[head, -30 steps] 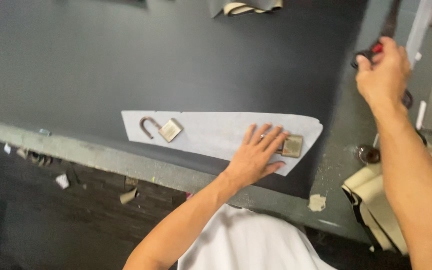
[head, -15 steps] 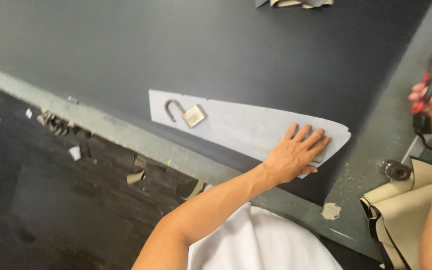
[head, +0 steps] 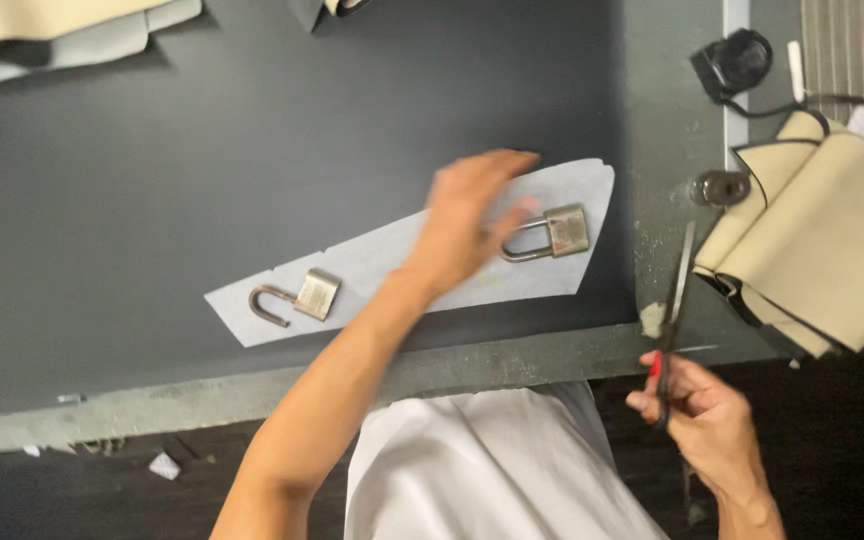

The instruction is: The person uses shears to cut a dark sheet of material along a paper template, then flips the template and cuts a light-colored sheet of material. The person repeatedly adjusts the template and material, using padlocks to hold the template in place while cutting.

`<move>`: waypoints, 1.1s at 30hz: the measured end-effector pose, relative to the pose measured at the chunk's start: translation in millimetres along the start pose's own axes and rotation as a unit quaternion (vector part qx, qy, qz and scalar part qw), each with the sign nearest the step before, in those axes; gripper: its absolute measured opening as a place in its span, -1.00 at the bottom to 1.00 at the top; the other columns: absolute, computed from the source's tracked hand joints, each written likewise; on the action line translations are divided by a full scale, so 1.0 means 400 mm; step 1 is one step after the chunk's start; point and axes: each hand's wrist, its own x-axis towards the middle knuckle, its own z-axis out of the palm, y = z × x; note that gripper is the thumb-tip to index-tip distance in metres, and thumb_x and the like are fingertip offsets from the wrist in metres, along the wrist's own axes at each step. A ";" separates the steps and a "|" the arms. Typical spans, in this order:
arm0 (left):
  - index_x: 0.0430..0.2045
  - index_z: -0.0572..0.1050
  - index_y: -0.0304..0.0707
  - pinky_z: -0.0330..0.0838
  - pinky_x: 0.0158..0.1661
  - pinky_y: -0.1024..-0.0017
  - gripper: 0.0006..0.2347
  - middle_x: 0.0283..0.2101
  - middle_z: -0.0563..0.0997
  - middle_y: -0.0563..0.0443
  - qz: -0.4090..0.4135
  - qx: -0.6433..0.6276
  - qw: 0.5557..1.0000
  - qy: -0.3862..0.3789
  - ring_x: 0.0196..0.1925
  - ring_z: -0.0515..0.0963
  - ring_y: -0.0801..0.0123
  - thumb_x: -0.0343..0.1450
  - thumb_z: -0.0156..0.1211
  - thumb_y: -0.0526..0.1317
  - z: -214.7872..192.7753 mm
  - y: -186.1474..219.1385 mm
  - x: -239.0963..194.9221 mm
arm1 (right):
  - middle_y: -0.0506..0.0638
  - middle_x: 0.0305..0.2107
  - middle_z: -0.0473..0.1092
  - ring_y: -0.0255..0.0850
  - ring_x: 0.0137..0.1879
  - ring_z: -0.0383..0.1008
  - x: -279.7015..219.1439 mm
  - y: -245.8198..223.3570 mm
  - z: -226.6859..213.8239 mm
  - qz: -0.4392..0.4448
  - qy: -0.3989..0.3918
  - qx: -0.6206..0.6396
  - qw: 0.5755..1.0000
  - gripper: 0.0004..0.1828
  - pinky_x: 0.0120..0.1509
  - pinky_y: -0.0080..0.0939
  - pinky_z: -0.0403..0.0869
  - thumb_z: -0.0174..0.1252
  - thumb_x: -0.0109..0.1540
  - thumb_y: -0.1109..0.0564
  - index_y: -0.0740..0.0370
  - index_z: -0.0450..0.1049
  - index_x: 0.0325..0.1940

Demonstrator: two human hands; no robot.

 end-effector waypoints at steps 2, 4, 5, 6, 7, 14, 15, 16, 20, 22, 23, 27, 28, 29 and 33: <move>0.09 0.52 -0.21 0.36 0.23 0.25 -0.72 0.18 0.56 -0.12 -0.049 0.016 0.996 0.072 0.24 0.48 0.09 0.48 0.29 -0.29 -0.110 -0.037 -0.037 | -0.06 -0.39 0.50 -0.36 -0.29 0.48 -0.001 -0.008 0.014 -0.032 0.078 -0.041 0.996 -0.50 -0.22 -0.36 0.45 0.38 0.08 0.33 0.33 0.53 0.13; 0.07 0.54 -0.22 0.36 0.24 0.18 -0.77 0.11 0.59 -0.13 -0.071 0.135 0.979 0.138 0.22 0.53 0.05 0.52 0.23 -0.35 -0.229 -0.079 -0.101 | -0.07 -0.38 0.48 -0.37 -0.28 0.46 0.017 -0.041 0.034 -0.069 0.142 -0.088 0.984 -0.52 -0.19 -0.37 0.46 0.39 0.14 0.29 0.33 0.52 0.16; 0.04 0.56 -0.23 0.39 0.20 0.17 -0.79 0.08 0.60 -0.15 -0.141 0.160 0.963 0.162 0.18 0.54 0.04 0.53 0.22 -0.38 -0.284 -0.100 -0.146 | -0.08 -0.36 0.49 -0.39 -0.25 0.47 0.024 -0.062 0.046 -0.084 0.153 -0.075 0.982 -0.52 -0.16 -0.39 0.46 0.38 0.15 0.29 0.33 0.51 0.16; 0.02 0.60 -0.25 0.42 0.18 0.20 -0.78 0.06 0.59 -0.14 -0.158 0.203 0.946 0.198 0.17 0.54 0.08 0.50 0.24 -0.41 -0.339 -0.121 -0.199 | -0.09 -0.33 0.50 -0.42 -0.22 0.48 0.037 -0.088 0.056 -0.101 0.159 -0.064 0.980 -0.52 -0.14 -0.41 0.47 0.38 0.15 0.28 0.32 0.50 0.16; 0.02 0.59 -0.26 0.47 0.14 0.33 -0.79 0.04 0.56 -0.12 -0.217 0.187 0.932 0.224 0.12 0.55 0.18 0.51 0.22 -0.41 -0.383 -0.137 -0.259 | -0.10 -0.30 0.51 -0.44 -0.19 0.49 0.051 -0.114 0.066 -0.117 0.164 -0.054 0.978 -0.52 -0.12 -0.42 0.47 0.38 0.15 0.28 0.32 0.50 0.16; 0.08 0.57 -0.27 0.37 0.18 0.25 -0.73 0.16 0.47 -0.10 -0.294 0.263 0.895 0.206 0.17 0.41 0.10 0.51 0.38 -0.23 -0.479 -0.215 -0.563 | 0.16 -0.03 0.55 -0.21 0.05 0.60 0.296 -0.282 0.077 -0.307 0.091 -0.177 0.931 -0.49 0.09 -0.26 0.57 0.26 0.29 0.42 0.46 0.32 0.31; 0.10 0.56 -0.28 0.35 0.23 0.22 -0.69 0.20 0.45 -0.10 -0.272 0.275 0.901 0.196 0.24 0.36 0.06 0.50 0.41 -0.21 -0.471 -0.221 -0.571 | 0.17 -0.02 0.55 -0.19 0.06 0.60 0.344 -0.310 0.089 -0.334 0.077 -0.181 0.922 -0.48 0.10 -0.25 0.57 0.24 0.30 0.44 0.48 0.29 0.33; 0.11 0.57 -0.26 0.32 0.24 0.19 -0.66 0.22 0.42 -0.10 -0.281 0.276 0.898 0.196 0.24 0.34 0.07 0.47 0.43 -0.17 -0.465 -0.222 -0.580 | 0.18 -0.01 0.54 -0.16 0.07 0.60 0.382 -0.335 0.103 -0.358 0.062 -0.183 0.913 -0.47 0.12 -0.24 0.57 0.23 0.31 0.45 0.50 0.26 0.35; 0.14 0.56 -0.21 0.21 0.28 0.14 -0.58 0.28 0.34 -0.10 -0.298 0.271 0.893 0.199 0.28 0.26 0.05 0.41 0.47 -0.10 -0.442 -0.212 -0.602 | 0.08 -0.14 0.52 -0.20 -0.05 0.58 0.486 -0.403 0.162 -0.339 0.028 -0.259 0.904 -0.42 0.02 -0.26 0.54 0.30 0.24 0.34 0.45 0.30 0.33; 0.16 0.54 -0.20 0.18 0.30 0.12 -0.55 0.31 0.31 -0.10 -0.298 0.271 0.892 0.204 0.31 0.23 0.04 0.41 0.47 -0.09 -0.436 -0.215 -0.593 | 0.09 -0.29 0.48 -0.15 -0.20 0.48 0.519 -0.422 0.190 -0.329 0.035 -0.340 0.881 -0.24 -0.09 -0.20 0.50 0.58 0.08 0.18 0.44 0.34 0.24; 0.17 0.53 -0.20 0.17 0.31 0.11 -0.54 0.33 0.30 -0.10 -0.297 0.271 0.892 0.205 0.33 0.22 0.03 0.40 0.48 -0.09 -0.438 -0.217 -0.588 | 0.07 -0.28 0.47 -0.18 -0.19 0.48 0.530 -0.425 0.199 -0.330 0.029 -0.342 0.879 -0.23 -0.09 -0.20 0.51 0.57 0.04 0.18 0.41 0.35 0.23; 0.16 0.51 -0.20 0.14 0.32 0.09 -0.50 0.31 0.29 -0.11 -0.296 0.268 0.892 0.212 0.32 0.20 0.00 0.36 0.51 -0.06 -0.428 -0.212 -0.580 | 0.04 -0.22 0.43 -0.22 -0.13 0.47 0.551 -0.410 0.197 -0.342 0.010 -0.342 0.875 -0.15 -0.05 -0.19 0.52 0.62 -0.07 0.12 0.36 0.37 0.20; 0.15 0.52 -0.20 0.12 0.31 0.08 -0.50 0.29 0.29 -0.12 -0.303 0.269 0.889 0.211 0.31 0.21 0.01 0.35 0.52 -0.06 -0.428 -0.211 -0.580 | 0.04 -0.21 0.42 -0.21 -0.12 0.46 0.552 -0.403 0.196 -0.348 0.006 -0.336 0.875 -0.13 -0.03 -0.19 0.52 0.64 -0.08 0.08 0.35 0.36 0.19; 0.14 0.52 -0.20 0.10 0.30 0.07 -0.50 0.27 0.30 -0.12 -0.309 0.271 0.887 0.211 0.30 0.21 0.01 0.34 0.53 -0.05 -0.425 -0.211 -0.576 | 0.04 -0.22 0.43 -0.20 -0.12 0.47 0.550 -0.397 0.191 -0.336 0.013 -0.348 0.875 -0.13 -0.02 -0.18 0.51 0.64 -0.09 0.09 0.35 0.37 0.19; 0.12 0.53 -0.18 0.08 0.29 0.08 -0.50 0.25 0.30 -0.12 -0.314 0.276 0.880 0.225 0.29 0.22 0.04 0.32 0.53 -0.05 -0.434 -0.218 -0.557 | 0.04 -0.24 0.43 -0.19 -0.12 0.46 0.562 -0.398 0.193 -0.316 0.021 -0.379 0.869 -0.11 -0.02 -0.16 0.49 0.65 -0.04 0.06 0.38 0.35 0.24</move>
